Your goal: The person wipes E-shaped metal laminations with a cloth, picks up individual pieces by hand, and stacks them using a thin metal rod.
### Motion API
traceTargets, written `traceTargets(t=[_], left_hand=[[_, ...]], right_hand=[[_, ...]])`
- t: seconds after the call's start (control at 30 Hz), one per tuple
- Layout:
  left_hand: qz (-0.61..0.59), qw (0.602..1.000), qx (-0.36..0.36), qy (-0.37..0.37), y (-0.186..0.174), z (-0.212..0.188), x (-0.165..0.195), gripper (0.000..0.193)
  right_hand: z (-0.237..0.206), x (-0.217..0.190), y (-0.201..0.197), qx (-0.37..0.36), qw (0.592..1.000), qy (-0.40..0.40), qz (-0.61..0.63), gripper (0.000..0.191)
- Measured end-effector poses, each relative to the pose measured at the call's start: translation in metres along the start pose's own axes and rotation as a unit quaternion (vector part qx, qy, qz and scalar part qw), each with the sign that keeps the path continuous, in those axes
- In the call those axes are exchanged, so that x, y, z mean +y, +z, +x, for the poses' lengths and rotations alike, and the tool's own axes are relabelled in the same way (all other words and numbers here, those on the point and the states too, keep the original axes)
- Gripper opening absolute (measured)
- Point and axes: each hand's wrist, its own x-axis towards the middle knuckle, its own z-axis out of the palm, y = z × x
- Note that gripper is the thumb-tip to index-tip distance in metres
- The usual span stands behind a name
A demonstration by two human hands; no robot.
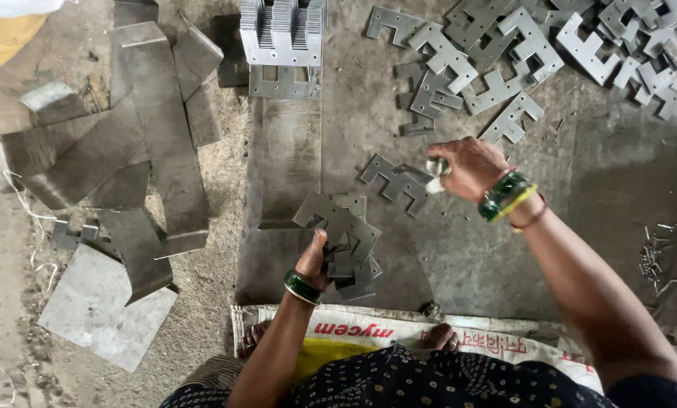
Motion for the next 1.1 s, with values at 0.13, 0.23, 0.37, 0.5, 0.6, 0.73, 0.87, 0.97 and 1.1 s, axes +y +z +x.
traceTargets(t=[0.13, 0.23, 0.37, 0.5, 0.6, 0.73, 0.87, 0.97, 1.1], left_hand=[[0.002, 1.000, -0.005, 0.001, 0.001, 0.000, 0.001, 0.064], [-0.008, 1.000, 0.017, -0.021, 0.001, -0.001, 0.003, 0.058], [-0.087, 0.996, -0.017, -0.003, -0.001, -0.004, 0.007, 0.048], [-0.096, 0.994, -0.033, 0.050, 0.001, -0.008, 0.026, 0.053], [-0.082, 0.991, 0.019, 0.105, 0.010, -0.022, 0.056, 0.052], [-0.029, 0.987, 0.044, 0.153, 0.023, -0.051, 0.092, 0.047], [-0.050, 0.985, 0.000, 0.163, 0.015, -0.060, 0.104, 0.049], [-0.085, 0.979, 0.004, 0.185, -0.006, -0.050, 0.099, 0.050], [-0.077, 0.974, 0.024, 0.211, -0.027, -0.034, 0.084, 0.056]], right_hand=[[-0.014, -0.014, 0.011, 0.095, 0.962, -0.183, 0.178, 0.065], [-0.003, -0.034, 0.037, 0.075, 0.993, -0.039, 0.088, 0.064], [0.006, -0.049, 0.080, 0.256, 0.960, -0.087, -0.077, 0.057], [0.016, -0.052, 0.097, 0.214, 0.974, -0.058, -0.045, 0.051], [0.022, -0.042, 0.088, 0.184, 0.982, -0.019, -0.040, 0.043], [0.006, -0.017, 0.084, 0.312, 0.947, -0.061, 0.035, 0.027], [-0.038, -0.030, 0.140, 0.242, 0.953, -0.174, 0.059, 0.018], [-0.070, -0.076, 0.210, 0.053, 0.951, -0.300, -0.053, 0.034], [-0.050, -0.089, 0.238, 0.180, 0.947, -0.266, 0.026, 0.026]])
